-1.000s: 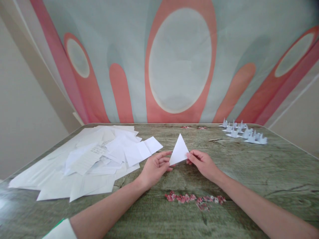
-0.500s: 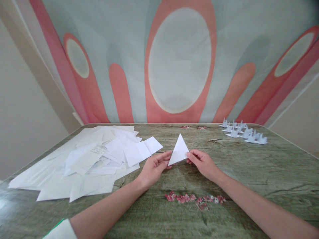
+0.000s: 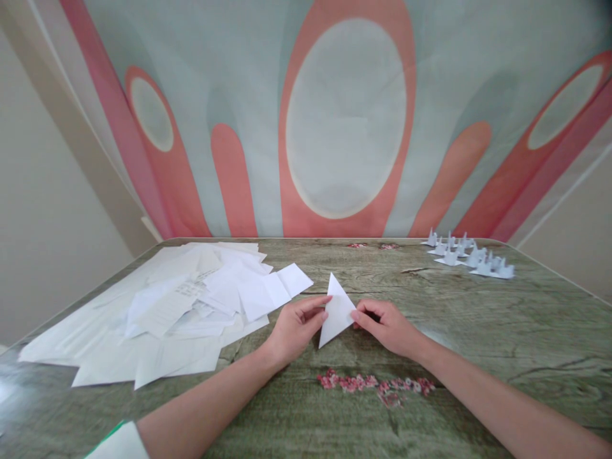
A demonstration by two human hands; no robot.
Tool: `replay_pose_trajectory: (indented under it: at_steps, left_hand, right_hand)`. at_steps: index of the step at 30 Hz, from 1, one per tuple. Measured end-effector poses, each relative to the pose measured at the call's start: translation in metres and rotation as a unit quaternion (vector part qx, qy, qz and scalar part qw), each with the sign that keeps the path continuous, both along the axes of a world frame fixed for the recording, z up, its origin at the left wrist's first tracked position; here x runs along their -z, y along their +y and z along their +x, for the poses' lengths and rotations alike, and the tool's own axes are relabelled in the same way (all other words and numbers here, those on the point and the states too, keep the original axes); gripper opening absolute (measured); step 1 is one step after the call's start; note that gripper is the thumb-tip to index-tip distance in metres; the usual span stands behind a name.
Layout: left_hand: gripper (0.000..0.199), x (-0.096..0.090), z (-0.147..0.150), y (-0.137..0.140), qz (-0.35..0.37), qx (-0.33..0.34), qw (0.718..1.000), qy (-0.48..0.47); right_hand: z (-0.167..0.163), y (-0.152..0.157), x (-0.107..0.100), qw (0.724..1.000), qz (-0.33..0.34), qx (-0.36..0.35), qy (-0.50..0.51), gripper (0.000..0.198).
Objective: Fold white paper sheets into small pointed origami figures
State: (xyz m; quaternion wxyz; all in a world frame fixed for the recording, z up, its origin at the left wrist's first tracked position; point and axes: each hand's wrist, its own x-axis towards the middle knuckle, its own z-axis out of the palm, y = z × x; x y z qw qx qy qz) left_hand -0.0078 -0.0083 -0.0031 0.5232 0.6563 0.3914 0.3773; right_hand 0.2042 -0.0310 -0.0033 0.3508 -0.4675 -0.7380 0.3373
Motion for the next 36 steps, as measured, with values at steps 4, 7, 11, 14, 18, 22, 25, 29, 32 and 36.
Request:
replay_pose_trajectory:
  at_steps: [4, 7, 11, 14, 18, 22, 25, 29, 32, 36]
  left_hand:
    - [0.034, 0.0003, 0.0003, -0.0001, 0.016, -0.007, 1.0, 0.001]
    - [0.034, 0.0002, 0.0008, -0.0004, 0.012, -0.011, 1.0, -0.004]
    - [0.035, -0.0007, 0.0013, -0.0008, -0.017, -0.013, 0.999, -0.027]
    - [0.036, -0.0019, 0.0017, -0.0012, -0.029, -0.013, 0.999, -0.037]
    - [0.037, -0.0034, 0.0024, -0.0018, -0.032, -0.02, 0.998, -0.04]
    - [0.038, -0.0033, 0.0024, -0.0019, -0.038, -0.021, 0.998, -0.044]
    - [0.038, -0.002, 0.0021, -0.0011, -0.044, -0.017, 0.998, -0.049]
    - [0.038, -0.0011, 0.0022, -0.0007, -0.05, -0.014, 0.997, -0.063]
    - [0.037, -0.0019, 0.0025, -0.0016, -0.061, -0.007, 0.996, -0.07]
    - [0.036, -0.0034, 0.0029, -0.0028, -0.064, -0.006, 0.995, -0.071]
  right_hand:
    - [0.0001, -0.0003, -0.0001, 1.0, 0.0, -0.003, 0.003, 0.029]
    - [0.0012, 0.0, 0.0003, 0.999, -0.011, -0.001, 0.04, 0.031]
    - [0.0041, 0.0017, 0.003, 0.993, -0.051, 0.0, 0.111, 0.031]
    - [0.005, 0.0027, 0.004, 0.99, -0.065, -0.002, 0.129, 0.027]
    - [0.0035, 0.0022, 0.0013, 0.988, -0.077, -0.009, 0.135, 0.025]
    - [0.0032, 0.0022, -0.0015, 0.986, -0.085, -0.017, 0.142, 0.026]
    - [0.005, 0.003, -0.0011, 0.985, -0.089, -0.019, 0.145, 0.025]
    - [0.0074, 0.0043, 0.0017, 0.985, -0.096, -0.019, 0.141, 0.023]
    - [0.0077, 0.0045, 0.0031, 0.985, -0.105, -0.026, 0.132, 0.023]
    - [0.0069, 0.0038, 0.0028, 0.985, -0.113, -0.028, 0.128, 0.022]
